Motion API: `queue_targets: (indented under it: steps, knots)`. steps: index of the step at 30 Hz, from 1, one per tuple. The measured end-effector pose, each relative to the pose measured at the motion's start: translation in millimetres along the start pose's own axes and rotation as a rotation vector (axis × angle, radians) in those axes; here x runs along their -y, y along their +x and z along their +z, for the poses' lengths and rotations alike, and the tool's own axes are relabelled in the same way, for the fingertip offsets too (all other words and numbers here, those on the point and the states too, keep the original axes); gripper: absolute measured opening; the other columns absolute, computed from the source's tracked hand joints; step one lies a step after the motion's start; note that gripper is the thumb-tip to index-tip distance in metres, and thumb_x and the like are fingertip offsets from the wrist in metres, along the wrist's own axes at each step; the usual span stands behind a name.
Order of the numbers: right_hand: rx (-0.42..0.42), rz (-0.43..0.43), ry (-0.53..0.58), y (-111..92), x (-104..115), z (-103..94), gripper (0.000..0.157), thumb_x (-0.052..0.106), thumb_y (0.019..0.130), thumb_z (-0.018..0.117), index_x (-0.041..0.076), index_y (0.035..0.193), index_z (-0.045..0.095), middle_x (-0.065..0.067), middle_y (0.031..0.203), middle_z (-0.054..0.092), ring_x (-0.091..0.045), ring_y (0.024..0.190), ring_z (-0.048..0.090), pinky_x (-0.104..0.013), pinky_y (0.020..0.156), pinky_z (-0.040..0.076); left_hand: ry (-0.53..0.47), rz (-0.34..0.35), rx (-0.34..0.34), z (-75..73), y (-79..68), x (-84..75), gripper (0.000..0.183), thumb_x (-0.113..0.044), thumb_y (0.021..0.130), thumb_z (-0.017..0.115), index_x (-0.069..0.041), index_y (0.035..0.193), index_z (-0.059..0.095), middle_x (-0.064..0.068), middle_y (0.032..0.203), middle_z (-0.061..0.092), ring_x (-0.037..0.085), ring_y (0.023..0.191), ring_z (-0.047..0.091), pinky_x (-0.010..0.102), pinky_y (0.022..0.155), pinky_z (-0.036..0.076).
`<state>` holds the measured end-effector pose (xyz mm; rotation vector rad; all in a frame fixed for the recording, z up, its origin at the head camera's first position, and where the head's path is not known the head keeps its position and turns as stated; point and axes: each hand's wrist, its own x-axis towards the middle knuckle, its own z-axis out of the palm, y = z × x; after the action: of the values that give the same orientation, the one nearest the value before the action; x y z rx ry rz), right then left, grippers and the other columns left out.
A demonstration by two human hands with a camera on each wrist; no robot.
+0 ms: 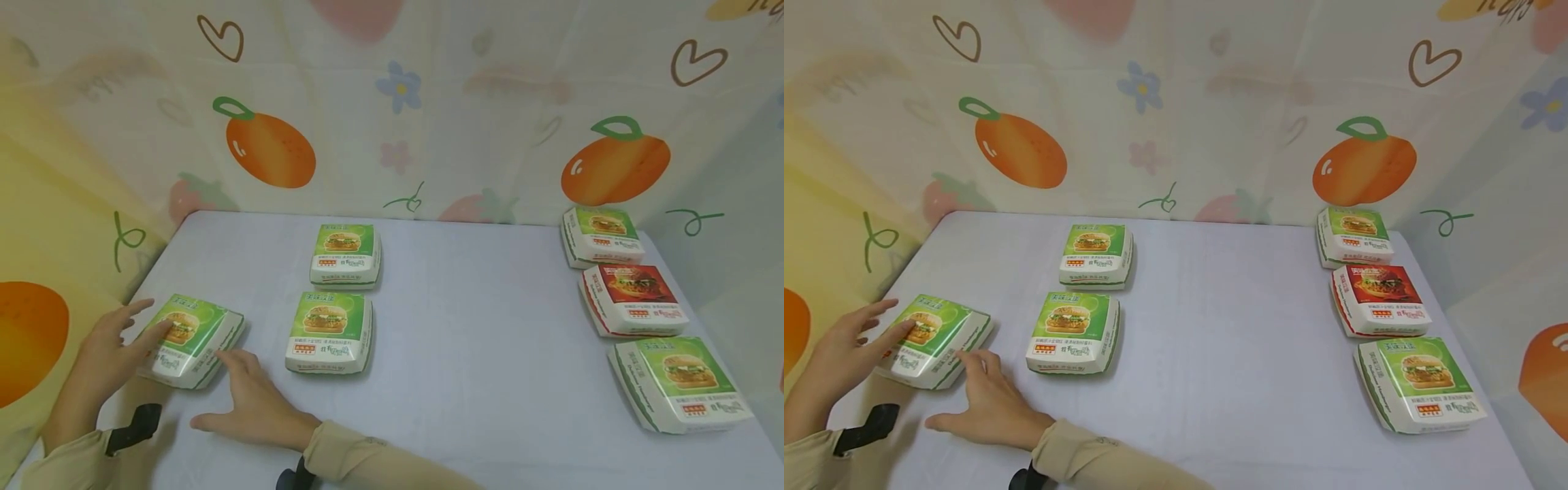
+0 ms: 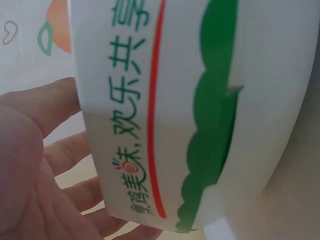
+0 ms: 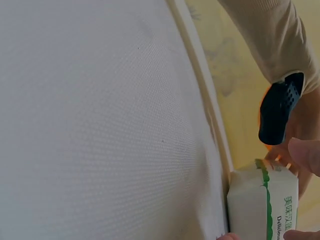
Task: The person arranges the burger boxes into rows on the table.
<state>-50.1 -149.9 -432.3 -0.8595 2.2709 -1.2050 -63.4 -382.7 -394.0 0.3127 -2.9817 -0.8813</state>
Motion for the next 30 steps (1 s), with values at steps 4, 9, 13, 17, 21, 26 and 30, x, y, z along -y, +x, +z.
queue_targets:
  steps: [4,9,13,17,21,26,30]
  knots:
    - [-0.008,0.000,0.003,2,1,2.3,0.088,0.048,0.078,0.066,0.026,0.146,0.013,0.002,0.147,0.022,-0.007,0.130,0.032,-0.023,0.100,0.039,-0.033,0.005,0.033,0.6,-1.2,0.8,0.065,-0.039,0.091,0.050,0.000,0.140,0.030,0.040,0.130,0.037,0.058,0.108,0.039,0.067,0.077,0.037]
    - [-0.032,0.016,0.034,3,2,4.7,0.093,0.043,0.076,0.070,0.025,0.146,0.011,0.000,0.146,0.020,-0.004,0.120,0.039,-0.020,0.096,0.041,-0.028,-0.001,0.064,2.1,-3.5,-1.0,0.064,-0.040,0.092,0.048,0.000,0.140,0.031,0.038,0.129,0.039,0.057,0.107,0.041,0.065,0.074,0.039]
    - [-0.067,0.017,0.053,3,3,6.4,0.094,0.040,0.076,0.071,0.024,0.146,0.011,-0.001,0.148,0.018,0.000,0.110,0.043,-0.017,0.092,0.042,-0.020,-0.009,0.073,1.4,-6.0,-4.1,0.064,-0.041,0.092,0.047,0.000,0.140,0.031,0.038,0.129,0.039,0.056,0.107,0.041,0.066,0.074,0.038]
    - [-0.103,-0.006,0.072,2,4,6.1,0.094,0.039,0.077,0.070,0.025,0.146,0.009,-0.001,0.148,0.017,0.002,0.106,0.043,-0.015,0.090,0.042,-0.033,0.002,0.037,-1.4,-10.8,-10.2,0.062,-0.038,0.092,0.048,-0.001,0.139,0.033,0.038,0.129,0.040,0.056,0.107,0.042,0.066,0.074,0.039]
    - [-0.128,-0.055,0.099,1,7,2.2,0.092,0.037,0.078,0.070,0.025,0.146,0.009,-0.002,0.147,0.017,0.002,0.105,0.045,-0.012,0.087,0.042,-0.034,-0.011,-0.001,-6.2,-16.1,-19.8,0.064,-0.039,0.092,0.049,-0.001,0.140,0.031,0.037,0.130,0.039,0.055,0.107,0.042,0.065,0.076,0.038]
    - [-0.138,-0.090,0.126,-1,11,-4.2,0.091,0.034,0.078,0.070,0.025,0.145,0.009,0.000,0.147,0.016,0.000,0.108,0.047,-0.008,0.085,0.041,-0.015,-0.018,-0.041,-9.8,-19.8,-30.9,0.066,-0.039,0.092,0.049,0.002,0.140,0.030,0.037,0.132,0.037,0.054,0.107,0.042,0.066,0.078,0.037]
    - [-0.142,-0.094,0.134,-4,15,-12.2,0.091,0.033,0.078,0.071,0.025,0.145,0.009,0.001,0.146,0.016,-0.003,0.110,0.048,-0.008,0.085,0.041,-0.002,-0.008,-0.081,-11.7,-22.3,-39.5,0.066,-0.040,0.091,0.049,0.001,0.139,0.032,0.035,0.134,0.037,0.053,0.106,0.042,0.066,0.078,0.038]
